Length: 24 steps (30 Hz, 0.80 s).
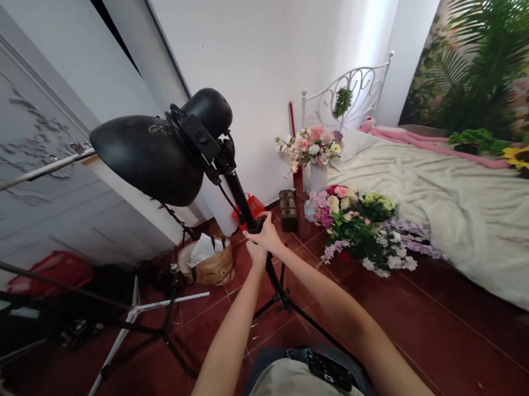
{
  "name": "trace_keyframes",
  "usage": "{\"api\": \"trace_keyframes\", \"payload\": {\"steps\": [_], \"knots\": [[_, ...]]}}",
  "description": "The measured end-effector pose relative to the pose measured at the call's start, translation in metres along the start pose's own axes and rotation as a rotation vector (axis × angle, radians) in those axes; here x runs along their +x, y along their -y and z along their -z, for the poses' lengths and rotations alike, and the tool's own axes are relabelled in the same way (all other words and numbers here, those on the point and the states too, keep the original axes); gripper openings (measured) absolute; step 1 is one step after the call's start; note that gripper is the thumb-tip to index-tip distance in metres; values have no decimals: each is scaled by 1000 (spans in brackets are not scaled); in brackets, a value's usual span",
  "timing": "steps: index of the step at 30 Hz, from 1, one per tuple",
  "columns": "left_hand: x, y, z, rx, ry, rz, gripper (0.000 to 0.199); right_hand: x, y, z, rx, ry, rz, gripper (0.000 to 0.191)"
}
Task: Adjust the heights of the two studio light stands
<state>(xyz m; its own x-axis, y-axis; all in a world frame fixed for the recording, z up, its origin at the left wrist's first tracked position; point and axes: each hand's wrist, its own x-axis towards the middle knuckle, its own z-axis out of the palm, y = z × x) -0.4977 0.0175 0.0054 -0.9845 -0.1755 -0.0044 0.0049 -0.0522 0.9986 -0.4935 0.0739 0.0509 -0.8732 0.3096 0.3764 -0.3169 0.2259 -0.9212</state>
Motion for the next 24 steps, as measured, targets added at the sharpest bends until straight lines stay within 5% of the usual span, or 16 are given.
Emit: {"api": "trace_keyframes", "payload": {"steps": [4,16,24], "knots": [[-1,9,5,-14,82,-78,19,15,10,9,76,95,99,56],[1,21,10,67,89,-163,23,47,140,7,-20,-277,154,66],[2,22,10,100,90,-126,26,55,157,6,-41,-322,193,64]]}}
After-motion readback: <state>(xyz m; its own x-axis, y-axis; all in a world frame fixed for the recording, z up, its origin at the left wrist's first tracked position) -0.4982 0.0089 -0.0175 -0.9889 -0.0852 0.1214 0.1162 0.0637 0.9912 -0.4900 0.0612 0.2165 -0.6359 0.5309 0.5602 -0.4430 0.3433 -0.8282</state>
